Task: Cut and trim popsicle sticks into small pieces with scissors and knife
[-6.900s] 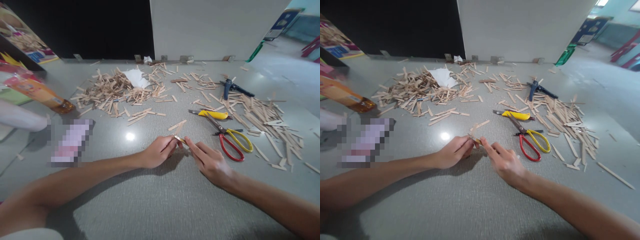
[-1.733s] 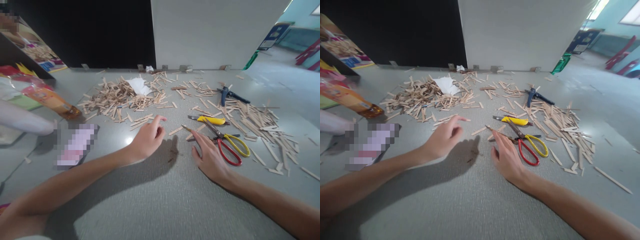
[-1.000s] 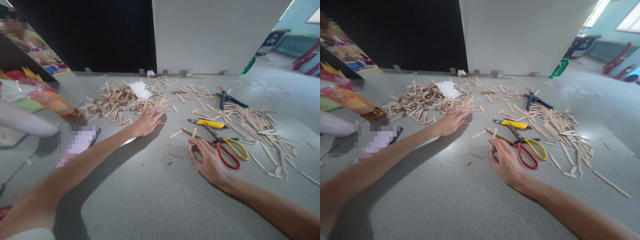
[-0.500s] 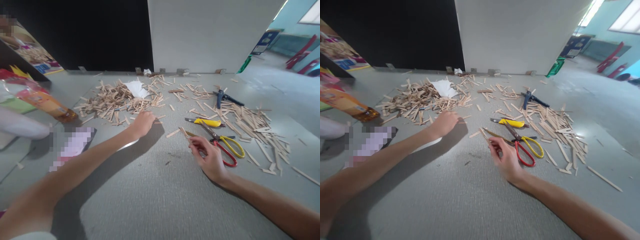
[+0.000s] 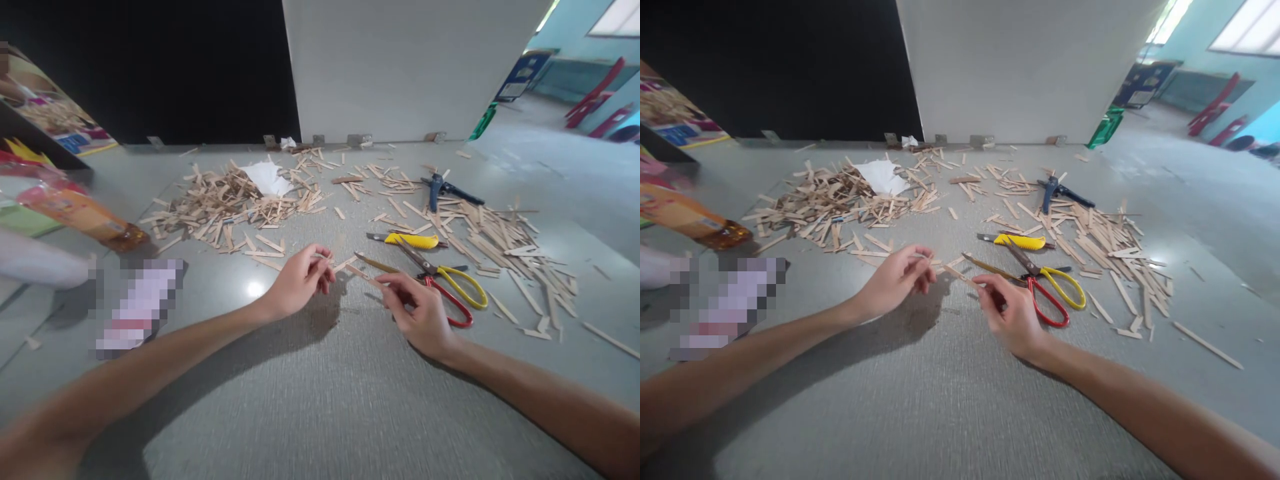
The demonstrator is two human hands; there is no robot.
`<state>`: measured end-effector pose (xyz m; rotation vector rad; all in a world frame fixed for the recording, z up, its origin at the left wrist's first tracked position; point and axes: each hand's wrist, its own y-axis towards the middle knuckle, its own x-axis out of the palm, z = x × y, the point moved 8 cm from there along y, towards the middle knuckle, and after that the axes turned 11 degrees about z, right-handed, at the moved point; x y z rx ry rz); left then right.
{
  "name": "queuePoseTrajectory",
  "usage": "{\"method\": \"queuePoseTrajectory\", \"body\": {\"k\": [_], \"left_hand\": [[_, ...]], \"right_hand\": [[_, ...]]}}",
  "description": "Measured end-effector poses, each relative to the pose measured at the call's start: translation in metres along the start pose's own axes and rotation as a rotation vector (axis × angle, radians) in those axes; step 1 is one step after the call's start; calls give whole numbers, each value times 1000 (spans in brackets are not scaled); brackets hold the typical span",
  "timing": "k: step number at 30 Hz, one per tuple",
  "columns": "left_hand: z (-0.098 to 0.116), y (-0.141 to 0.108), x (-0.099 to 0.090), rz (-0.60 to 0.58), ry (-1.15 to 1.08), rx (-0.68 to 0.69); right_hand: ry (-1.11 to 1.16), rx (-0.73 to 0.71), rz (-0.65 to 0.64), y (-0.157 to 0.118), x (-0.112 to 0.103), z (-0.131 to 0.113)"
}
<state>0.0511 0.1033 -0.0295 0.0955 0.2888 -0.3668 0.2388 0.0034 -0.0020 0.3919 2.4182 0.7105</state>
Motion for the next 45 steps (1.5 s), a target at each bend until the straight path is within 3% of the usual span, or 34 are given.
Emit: {"method": "queuePoseTrajectory", "body": {"k": [4,9,20,28,33,36,40,45], "left_hand": [[6,-17,18,-65,-49,36],[10,-23,19,-70,-37,127],[16,-36,15,84,137,464],[13,-40,15,132,143,563],[10,-40,14,149,198,569],[16,-46,16,178,267,699],[22,-56,21,194,360,872],[20,-56,23,136,284,852]], "right_hand": [[14,26,-50,-2,5,3],[32,34,-79,-3,8,3],[100,220,-149,1,13,14],[116,170,-156,0,13,12],[72,26,-156,-5,11,0],[67,-12,-158,-8,10,-3],[105,5,-205,-10,13,-3],[117,100,-247,-10,16,6]]}}
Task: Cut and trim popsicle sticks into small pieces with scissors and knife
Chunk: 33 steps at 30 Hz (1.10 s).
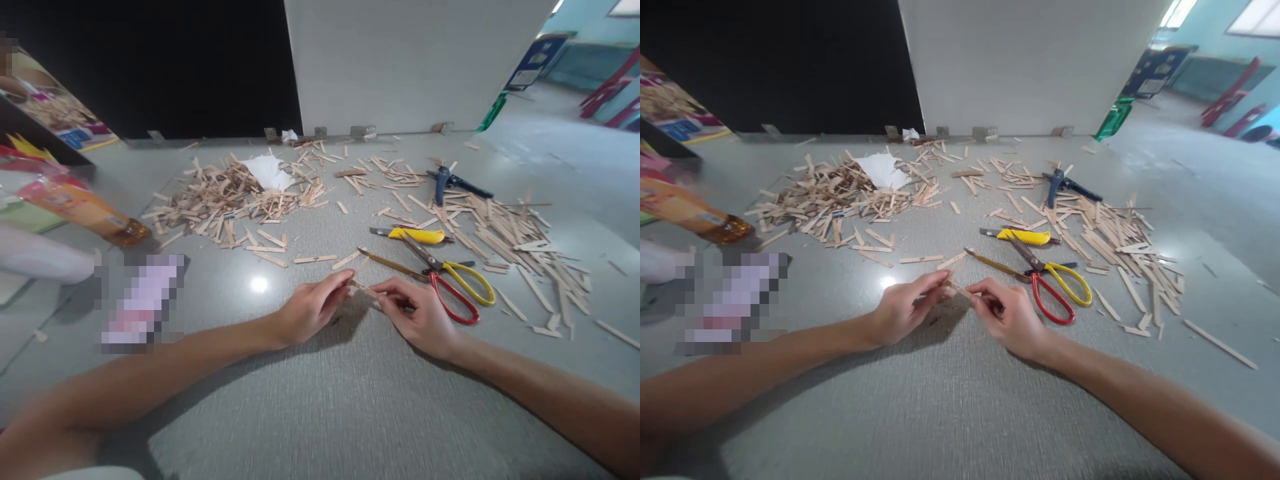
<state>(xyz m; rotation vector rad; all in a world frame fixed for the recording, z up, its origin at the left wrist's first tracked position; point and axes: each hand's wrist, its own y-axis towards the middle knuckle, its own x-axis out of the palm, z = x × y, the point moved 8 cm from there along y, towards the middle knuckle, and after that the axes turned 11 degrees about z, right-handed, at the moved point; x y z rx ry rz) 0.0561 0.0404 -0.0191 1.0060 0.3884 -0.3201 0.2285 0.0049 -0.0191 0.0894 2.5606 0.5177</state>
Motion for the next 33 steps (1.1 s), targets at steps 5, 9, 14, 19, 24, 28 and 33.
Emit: {"method": "queuePoseTrajectory", "body": {"k": [5,9,14,19,24,28,33], "left_hand": [[-10,3,4,-97,-156,-212],[-20,6,6,-122,-294,-419],[-28,6,7,-97,-361,-563],[-31,6,8,-71,-370,-605],[-45,-1,-1,83,-250,-633],[-51,7,-21,161,-68,-536],[-50,30,-33,-153,405,-322]], "right_hand": [[10,34,-13,1,1,4],[24,51,-16,2,2,6],[36,65,-26,3,3,6],[14,78,-12,6,1,4],[15,94,80,6,-4,5],[7,165,229,7,-14,16],[36,272,253,8,-14,31]]}}
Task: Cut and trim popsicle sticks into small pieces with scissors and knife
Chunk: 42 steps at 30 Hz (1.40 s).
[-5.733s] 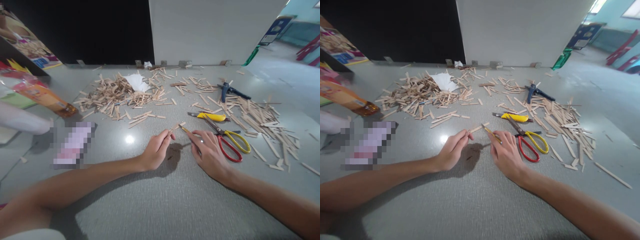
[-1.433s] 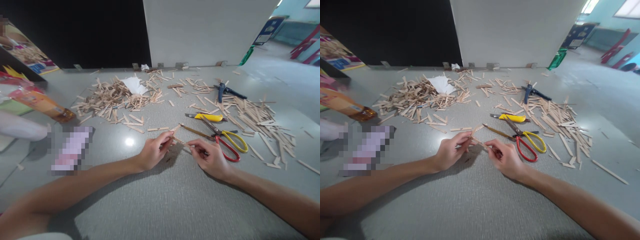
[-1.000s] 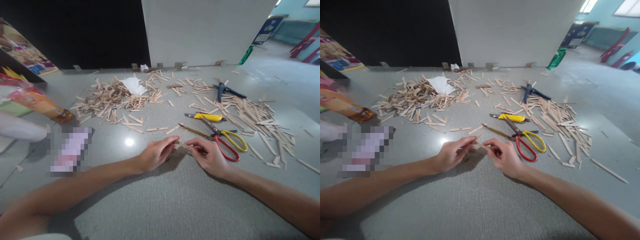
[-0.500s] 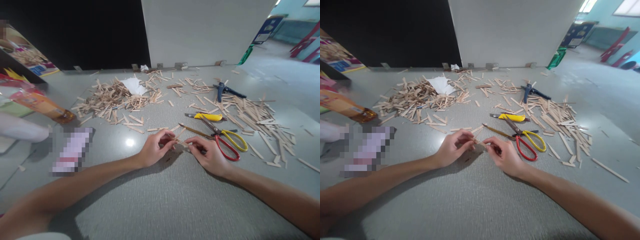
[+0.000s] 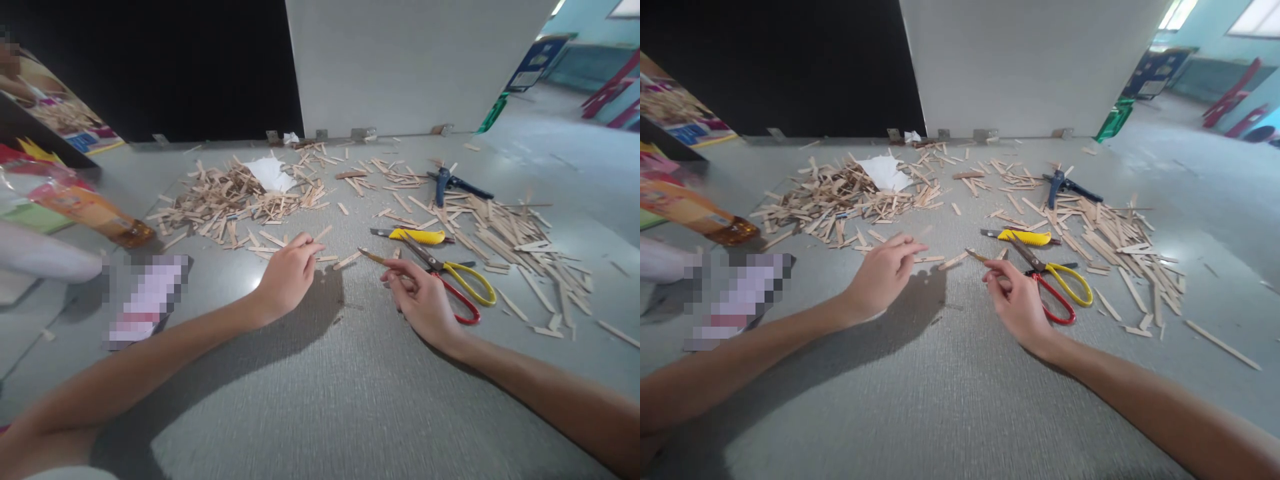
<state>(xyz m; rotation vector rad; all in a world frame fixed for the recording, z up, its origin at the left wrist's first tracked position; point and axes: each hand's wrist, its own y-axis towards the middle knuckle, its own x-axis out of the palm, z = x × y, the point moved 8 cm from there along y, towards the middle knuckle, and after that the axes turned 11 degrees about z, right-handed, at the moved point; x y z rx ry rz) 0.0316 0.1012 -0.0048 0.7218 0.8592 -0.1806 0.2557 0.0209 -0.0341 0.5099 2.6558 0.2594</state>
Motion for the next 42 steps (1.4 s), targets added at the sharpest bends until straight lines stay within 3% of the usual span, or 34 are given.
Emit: {"method": "queuePoseTrajectory", "body": {"k": [4,10,15,20,23,27,30,42], "left_hand": [[-15,4,6,-141,266,8],[-22,6,17,-203,338,21],[19,-5,19,-256,12,163],[53,-23,20,-279,-218,274],[48,-21,19,-241,-305,174],[26,-14,21,-187,-497,-142],[21,-15,24,-193,-648,-290],[28,-24,26,-115,-749,-306]], "right_hand": [[-46,-48,-21,-1,1,-3],[-137,-151,-52,-4,3,-10],[-198,-288,-45,-8,2,-21],[-152,-449,-252,-21,15,-35],[-179,-456,-197,-20,11,-38],[-211,-418,-69,-16,0,-39],[-202,-397,-22,-15,-4,-39],[-113,-367,-3,-14,-8,-44]]}}
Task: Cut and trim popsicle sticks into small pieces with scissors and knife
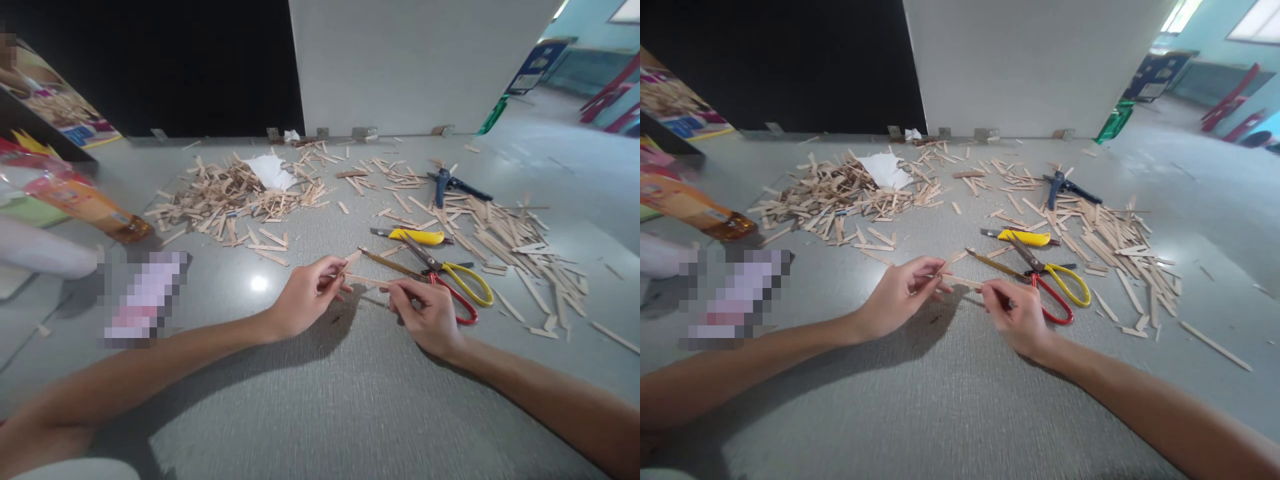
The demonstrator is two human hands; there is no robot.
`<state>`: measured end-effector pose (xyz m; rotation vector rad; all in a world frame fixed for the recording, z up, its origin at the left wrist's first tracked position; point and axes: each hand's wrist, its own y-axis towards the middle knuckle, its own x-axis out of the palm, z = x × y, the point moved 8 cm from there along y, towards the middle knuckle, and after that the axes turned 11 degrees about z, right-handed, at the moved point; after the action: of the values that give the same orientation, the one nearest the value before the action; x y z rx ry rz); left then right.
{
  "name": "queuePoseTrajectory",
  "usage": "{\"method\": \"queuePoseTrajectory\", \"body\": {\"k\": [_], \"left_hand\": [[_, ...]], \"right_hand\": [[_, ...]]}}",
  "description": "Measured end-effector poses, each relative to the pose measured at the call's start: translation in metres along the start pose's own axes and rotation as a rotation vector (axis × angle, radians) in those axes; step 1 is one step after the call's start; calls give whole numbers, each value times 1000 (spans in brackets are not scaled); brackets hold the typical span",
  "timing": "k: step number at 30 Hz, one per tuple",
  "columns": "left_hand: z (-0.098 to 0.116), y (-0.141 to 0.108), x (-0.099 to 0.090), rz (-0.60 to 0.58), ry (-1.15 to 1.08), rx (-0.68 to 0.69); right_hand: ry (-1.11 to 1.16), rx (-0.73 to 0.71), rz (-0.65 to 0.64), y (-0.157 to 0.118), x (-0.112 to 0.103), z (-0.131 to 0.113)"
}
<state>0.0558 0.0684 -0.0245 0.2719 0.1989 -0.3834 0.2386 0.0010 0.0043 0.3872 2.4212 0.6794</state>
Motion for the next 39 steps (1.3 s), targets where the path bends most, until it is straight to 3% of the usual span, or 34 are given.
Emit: {"method": "queuePoseTrajectory", "body": {"k": [28,39], "left_hand": [[-5,-9,8,4,-12,-15],[-1,-12,8,-10,125,107]], "right_hand": [[-31,-129,-106,-4,9,-6],[-31,-138,-103,-3,9,-7]]}}
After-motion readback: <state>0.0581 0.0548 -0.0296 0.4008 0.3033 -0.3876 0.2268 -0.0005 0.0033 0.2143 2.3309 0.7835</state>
